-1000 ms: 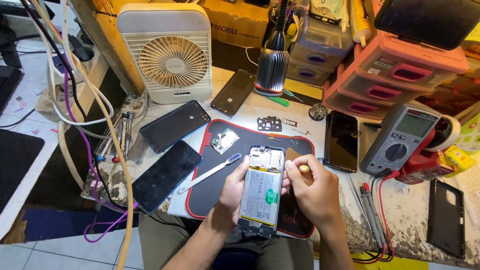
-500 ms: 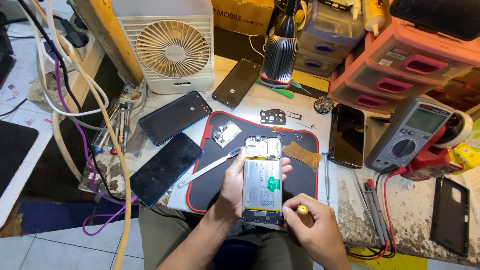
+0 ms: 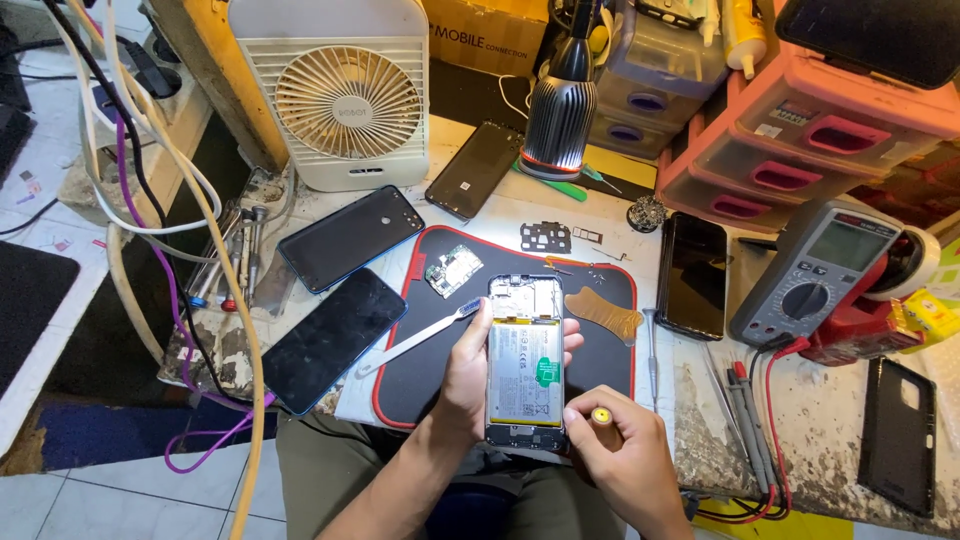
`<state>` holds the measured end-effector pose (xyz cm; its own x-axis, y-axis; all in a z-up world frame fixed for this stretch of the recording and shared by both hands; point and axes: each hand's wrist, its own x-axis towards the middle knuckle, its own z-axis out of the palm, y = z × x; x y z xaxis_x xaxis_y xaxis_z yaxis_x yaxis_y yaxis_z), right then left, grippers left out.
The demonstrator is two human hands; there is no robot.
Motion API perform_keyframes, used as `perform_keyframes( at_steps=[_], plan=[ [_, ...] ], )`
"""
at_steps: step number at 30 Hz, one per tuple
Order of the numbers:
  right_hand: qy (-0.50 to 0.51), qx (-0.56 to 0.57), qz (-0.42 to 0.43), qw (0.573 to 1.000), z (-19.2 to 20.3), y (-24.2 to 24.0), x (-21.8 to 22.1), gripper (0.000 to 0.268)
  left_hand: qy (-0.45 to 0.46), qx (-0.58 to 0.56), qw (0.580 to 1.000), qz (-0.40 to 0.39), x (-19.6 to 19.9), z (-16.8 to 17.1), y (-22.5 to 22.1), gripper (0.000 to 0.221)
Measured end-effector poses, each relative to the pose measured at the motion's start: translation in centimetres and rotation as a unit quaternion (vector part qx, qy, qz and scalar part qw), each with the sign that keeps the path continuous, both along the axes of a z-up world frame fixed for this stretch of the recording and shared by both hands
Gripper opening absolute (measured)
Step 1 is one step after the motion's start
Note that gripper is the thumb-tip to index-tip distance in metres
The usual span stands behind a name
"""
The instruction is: The person is disassembling a mobile phone to inspect or replace internal components like the battery and screen frame.
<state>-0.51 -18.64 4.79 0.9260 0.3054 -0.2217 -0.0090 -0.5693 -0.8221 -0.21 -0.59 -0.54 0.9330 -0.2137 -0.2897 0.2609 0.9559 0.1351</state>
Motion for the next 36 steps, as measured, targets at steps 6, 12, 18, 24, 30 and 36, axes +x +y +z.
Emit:
perform_keyframes(
  at_steps=[6, 12, 18, 24, 30, 36],
  plan=[
    [0.026, 0.053, -0.003, 0.998, -0.6, -0.3, -0.1, 0.022, -0.002, 0.02, 1.0, 0.013, 0.0, 0.4, 0.2, 0.085],
    [-0.001, 0.013, 0.01, 1.0, -0.5, -0.3, -0.2, 0.018, 0.012, 0.028, 0.999, 0.015, 0.0, 0.9, 0.2, 0.085],
    [0.0, -0.005, -0.005, 1.0, -0.5, 0.0, -0.3, 0.017, 0.021, 0.011, 1.0, 0.013, 0.0, 0.7, 0.2, 0.085],
    [-0.015, -0.019, -0.009, 1.0, -0.4, 0.2, 0.1, 0.016, 0.011, 0.026, 1.0, 0.01, -0.3, 1.0, 0.1, 0.085],
    [-0.016, -0.06, -0.032, 0.998, 1.3, 1.1, 1.1, 0.015, 0.027, 0.025, 0.999, -0.003, -0.4, 1.5, 0.1, 0.087],
    [-0.049, -0.105, -0.063, 0.991, 2.9, 2.5, 2.5, 0.019, 0.026, -0.019, 0.999, -0.024, -0.8, 1.8, 0.0, 0.09]
  ],
)
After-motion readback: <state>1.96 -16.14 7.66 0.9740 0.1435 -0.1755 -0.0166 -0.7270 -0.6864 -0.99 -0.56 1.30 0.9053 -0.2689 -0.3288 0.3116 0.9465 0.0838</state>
